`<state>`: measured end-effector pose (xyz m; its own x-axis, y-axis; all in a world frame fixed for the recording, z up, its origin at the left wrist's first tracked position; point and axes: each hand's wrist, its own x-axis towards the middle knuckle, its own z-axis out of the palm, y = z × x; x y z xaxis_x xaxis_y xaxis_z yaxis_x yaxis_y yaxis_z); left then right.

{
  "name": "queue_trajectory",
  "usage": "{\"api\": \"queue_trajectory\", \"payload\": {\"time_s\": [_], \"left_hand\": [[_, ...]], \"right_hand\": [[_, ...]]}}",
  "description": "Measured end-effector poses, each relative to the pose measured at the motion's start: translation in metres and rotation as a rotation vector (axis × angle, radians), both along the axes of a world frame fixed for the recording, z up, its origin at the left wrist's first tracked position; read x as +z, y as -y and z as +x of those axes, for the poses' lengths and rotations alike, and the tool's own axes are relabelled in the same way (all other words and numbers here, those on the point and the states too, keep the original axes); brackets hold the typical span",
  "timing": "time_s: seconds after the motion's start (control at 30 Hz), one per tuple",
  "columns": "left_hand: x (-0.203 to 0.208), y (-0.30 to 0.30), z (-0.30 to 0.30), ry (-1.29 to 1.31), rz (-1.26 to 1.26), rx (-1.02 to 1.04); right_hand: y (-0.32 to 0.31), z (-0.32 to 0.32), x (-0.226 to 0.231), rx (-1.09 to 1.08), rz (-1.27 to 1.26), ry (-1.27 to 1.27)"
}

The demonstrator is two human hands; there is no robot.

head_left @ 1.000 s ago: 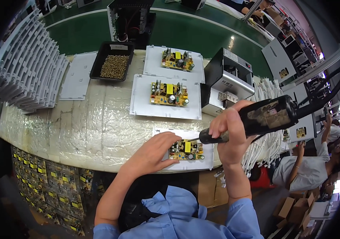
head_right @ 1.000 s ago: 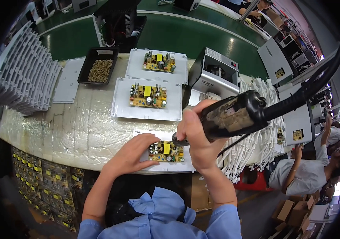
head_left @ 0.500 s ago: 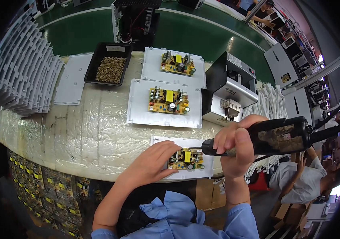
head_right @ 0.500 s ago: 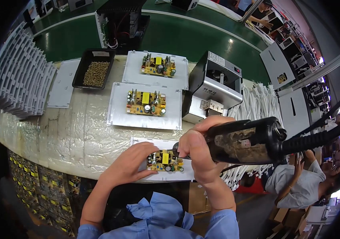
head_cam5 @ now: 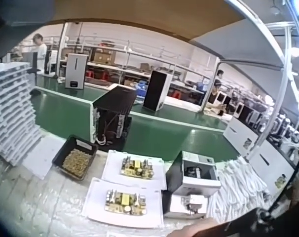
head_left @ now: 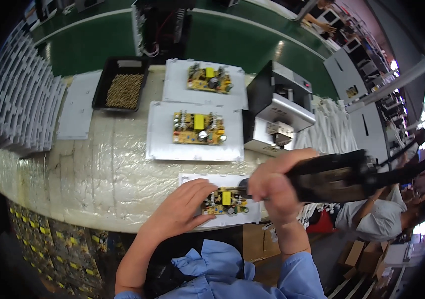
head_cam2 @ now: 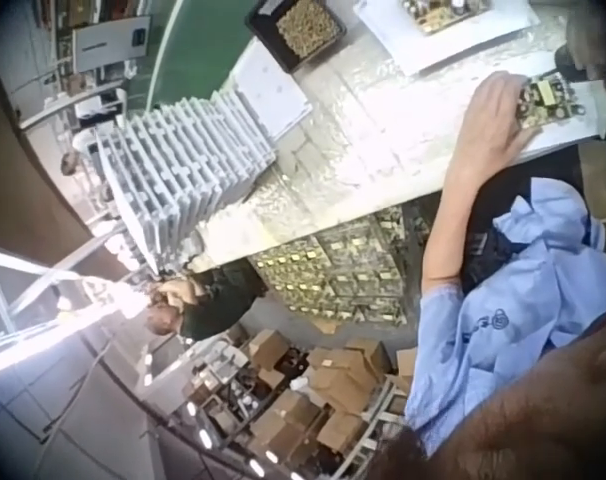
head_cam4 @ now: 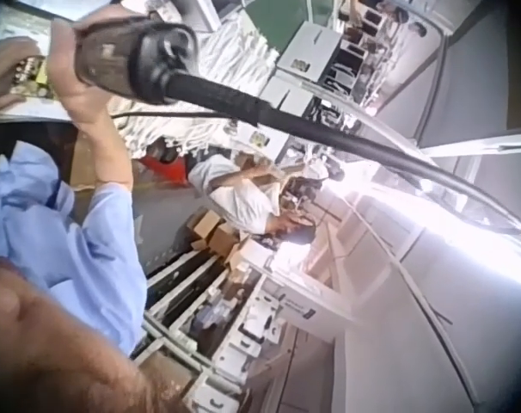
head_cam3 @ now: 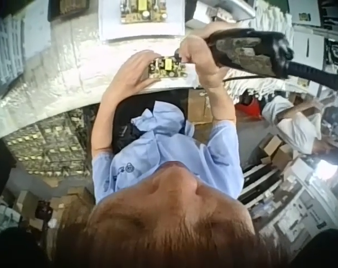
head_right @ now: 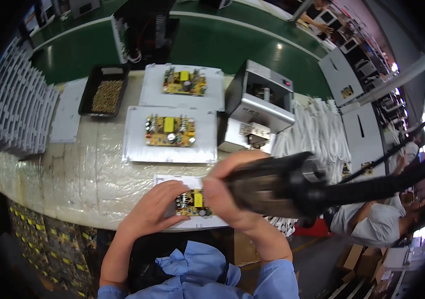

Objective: Assembling electronic circuit boards by fastening screws and packaging them with power cords in a factory setting.

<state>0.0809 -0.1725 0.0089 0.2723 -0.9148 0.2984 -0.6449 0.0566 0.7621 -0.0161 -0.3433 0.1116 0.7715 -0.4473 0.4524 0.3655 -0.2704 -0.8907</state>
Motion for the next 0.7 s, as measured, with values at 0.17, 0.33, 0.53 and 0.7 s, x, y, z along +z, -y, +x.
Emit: {"api": "queue_trajectory", "payload": {"time_s": [0.17, 0.33, 0.53, 0.7], "left_hand": [[-0.007, 0.004, -0.001, 0.006, -0.025, -0.03], [-0.011, -0.001, -0.007, 0.047, 0.015, 0.038], [-0.002, 0.005, -0.009, 0.024, 0.024, 0.033], [-0.007, 0.004, -0.009, 0.028, 0.032, 0.076]], "right_hand": [[0.005, 0.007, -0.005, 0.19, 0.224, -0.155], [-0.002, 0.003, -0.006, 0.132, -0.006, -0.185], [0.0, 0.002, -0.005, 0.14, 0.066, -0.185], [0.002, 0.007, 0.02, 0.0, 0.28, -0.015]]}}
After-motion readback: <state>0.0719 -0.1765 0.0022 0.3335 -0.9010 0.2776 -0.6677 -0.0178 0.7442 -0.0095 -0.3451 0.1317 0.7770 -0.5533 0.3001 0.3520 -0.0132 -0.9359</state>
